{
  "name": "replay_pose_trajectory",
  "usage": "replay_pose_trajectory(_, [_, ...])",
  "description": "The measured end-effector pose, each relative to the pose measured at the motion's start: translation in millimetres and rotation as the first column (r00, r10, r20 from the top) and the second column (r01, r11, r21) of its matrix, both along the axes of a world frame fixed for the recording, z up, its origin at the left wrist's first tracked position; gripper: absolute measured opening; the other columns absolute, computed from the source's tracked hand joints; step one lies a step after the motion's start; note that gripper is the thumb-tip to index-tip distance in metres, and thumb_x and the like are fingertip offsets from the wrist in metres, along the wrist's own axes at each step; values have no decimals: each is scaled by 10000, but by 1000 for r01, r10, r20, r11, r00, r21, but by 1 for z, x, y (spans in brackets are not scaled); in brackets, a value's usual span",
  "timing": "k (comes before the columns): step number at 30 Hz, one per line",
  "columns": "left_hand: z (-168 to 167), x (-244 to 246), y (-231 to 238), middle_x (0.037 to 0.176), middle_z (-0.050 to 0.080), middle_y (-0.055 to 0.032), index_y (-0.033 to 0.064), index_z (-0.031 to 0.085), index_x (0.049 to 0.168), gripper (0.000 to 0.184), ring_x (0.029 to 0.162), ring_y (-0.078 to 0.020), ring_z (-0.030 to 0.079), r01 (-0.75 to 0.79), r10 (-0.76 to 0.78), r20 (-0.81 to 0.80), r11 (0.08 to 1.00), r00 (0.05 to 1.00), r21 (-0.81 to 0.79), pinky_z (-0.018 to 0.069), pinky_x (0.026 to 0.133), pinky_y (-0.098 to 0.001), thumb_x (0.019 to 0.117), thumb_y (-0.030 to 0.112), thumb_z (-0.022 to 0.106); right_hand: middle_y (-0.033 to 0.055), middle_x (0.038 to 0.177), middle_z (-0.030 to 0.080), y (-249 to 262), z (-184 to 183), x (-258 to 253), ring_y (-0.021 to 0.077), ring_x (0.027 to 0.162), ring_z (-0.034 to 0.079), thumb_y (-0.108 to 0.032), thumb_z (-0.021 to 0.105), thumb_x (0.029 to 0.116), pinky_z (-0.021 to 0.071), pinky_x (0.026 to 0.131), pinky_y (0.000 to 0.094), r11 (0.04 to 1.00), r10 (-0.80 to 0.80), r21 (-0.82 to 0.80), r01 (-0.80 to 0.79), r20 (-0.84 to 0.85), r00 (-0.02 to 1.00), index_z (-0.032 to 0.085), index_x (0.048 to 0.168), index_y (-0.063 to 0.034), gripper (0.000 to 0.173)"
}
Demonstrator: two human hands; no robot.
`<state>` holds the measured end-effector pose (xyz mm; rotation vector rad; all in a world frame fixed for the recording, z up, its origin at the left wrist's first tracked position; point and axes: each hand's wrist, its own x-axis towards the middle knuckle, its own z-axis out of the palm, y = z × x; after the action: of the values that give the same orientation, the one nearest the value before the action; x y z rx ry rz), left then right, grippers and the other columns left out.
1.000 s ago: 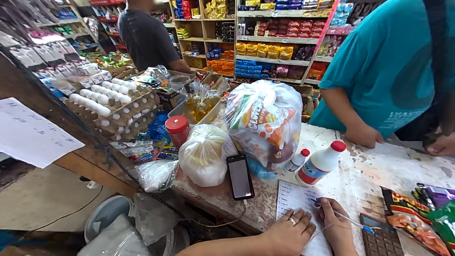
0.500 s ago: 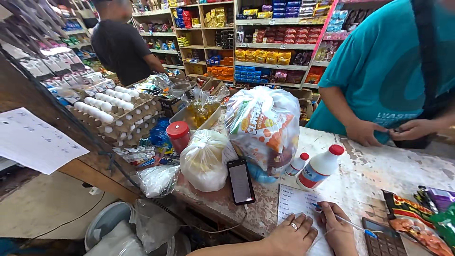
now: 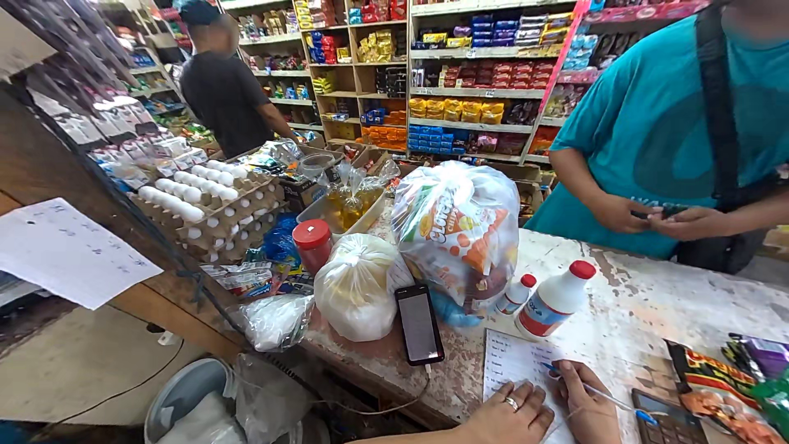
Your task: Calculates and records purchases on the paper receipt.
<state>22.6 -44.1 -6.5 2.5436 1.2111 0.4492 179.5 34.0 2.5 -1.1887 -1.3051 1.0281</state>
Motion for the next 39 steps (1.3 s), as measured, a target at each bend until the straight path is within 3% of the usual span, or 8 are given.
replay_pose_trajectory(7, [3,0,-1,1604,378,-241,-15,434,1513,860,1523,-396,306,-2,2,-4,1000,1000,-7,251,1231,-554,925,576,648,-77,731,634,1,-2,1,-27,522,523,-168,488,1054,457,495,130,1000,5,5,-5,-3,1000,640,963,-67,204])
replay_pose_trajectory(24, [-8,1,0,1538,477,-234,0,531,1447,814,1455,-404,426,-27,22,40,991,999,131,368,1171,-561,885,563,702,-70,744,634,-1,2,0,-31,542,531,-152,487,1057,463,514,133,1000,8,9,-8,14,1000,636,969,-38,207])
replay_pose_trajectory(39, [-9,-1,0,1536,482,-229,0,531,1442,786,1464,-412,408,4,-10,52,994,999,114,343,1186,-564,921,576,649,-70,719,632,-1,2,1,-20,522,533,-153,483,1061,466,496,136,1000,1,-20,-1,-14,1000,642,960,-61,210])
